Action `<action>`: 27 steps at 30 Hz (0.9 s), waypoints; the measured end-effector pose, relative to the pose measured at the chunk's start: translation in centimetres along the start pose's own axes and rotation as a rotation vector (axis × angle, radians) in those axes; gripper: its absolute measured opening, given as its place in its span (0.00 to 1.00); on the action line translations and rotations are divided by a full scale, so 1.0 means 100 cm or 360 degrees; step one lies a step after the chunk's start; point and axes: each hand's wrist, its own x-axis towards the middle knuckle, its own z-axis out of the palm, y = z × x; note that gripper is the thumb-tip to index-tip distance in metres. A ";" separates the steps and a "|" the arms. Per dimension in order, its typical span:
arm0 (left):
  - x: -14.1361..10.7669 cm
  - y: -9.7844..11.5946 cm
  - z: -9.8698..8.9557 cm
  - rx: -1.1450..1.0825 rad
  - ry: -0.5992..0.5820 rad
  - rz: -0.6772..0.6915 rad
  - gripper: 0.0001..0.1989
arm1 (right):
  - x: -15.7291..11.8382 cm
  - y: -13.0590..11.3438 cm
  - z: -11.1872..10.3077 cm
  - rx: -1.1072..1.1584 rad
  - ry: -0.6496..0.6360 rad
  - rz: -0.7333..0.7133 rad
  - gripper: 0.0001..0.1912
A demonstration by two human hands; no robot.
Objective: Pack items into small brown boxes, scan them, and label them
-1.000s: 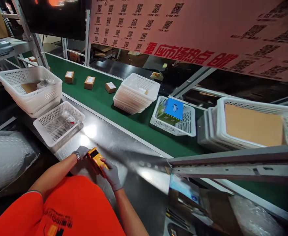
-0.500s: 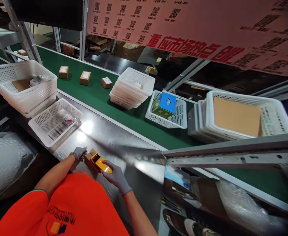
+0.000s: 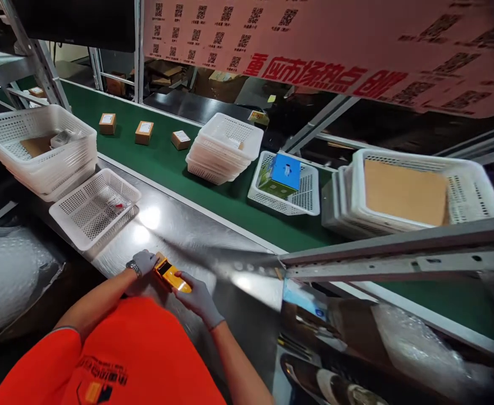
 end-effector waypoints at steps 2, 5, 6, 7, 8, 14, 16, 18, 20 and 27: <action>-0.002 0.005 0.003 0.0103 -0.0047 0.0057 0.27 | 0.001 -0.002 0.000 -0.0030 -0.0005 0.0013 0.29; -0.005 0.004 0.006 0.0214 -0.0062 0.0100 0.27 | 0.001 -0.010 0.003 -0.0028 -0.0042 0.0034 0.30; -0.005 0.003 0.006 0.0240 -0.0056 0.0105 0.28 | 0.000 -0.014 0.003 -0.0011 -0.0042 0.0043 0.30; -0.005 0.001 0.006 0.0263 -0.0047 0.0109 0.29 | -0.002 -0.017 0.002 0.0013 -0.0034 0.0056 0.30; -0.005 0.001 0.006 0.0281 -0.0034 0.0109 0.29 | -0.005 -0.021 -0.001 0.0038 -0.0030 0.0076 0.30; -0.008 0.005 0.003 0.0314 0.0026 0.0103 0.31 | -0.046 -0.030 -0.048 -0.0216 -0.0163 0.0190 0.29; -0.010 0.009 0.004 0.0317 0.0024 0.0103 0.31 | -0.060 -0.033 -0.064 -0.0480 -0.0196 0.0231 0.29; -0.011 0.012 0.004 0.0322 0.0017 0.0094 0.31 | -0.068 -0.039 -0.072 -0.0715 -0.0223 0.0291 0.30; -0.011 0.014 0.003 0.0331 0.0006 0.0083 0.32 | -0.074 -0.045 -0.075 -0.0800 -0.0270 0.0319 0.30; -0.009 0.016 0.002 0.0347 -0.0015 0.0053 0.32 | -0.065 -0.043 -0.064 -0.0719 -0.0263 0.0303 0.30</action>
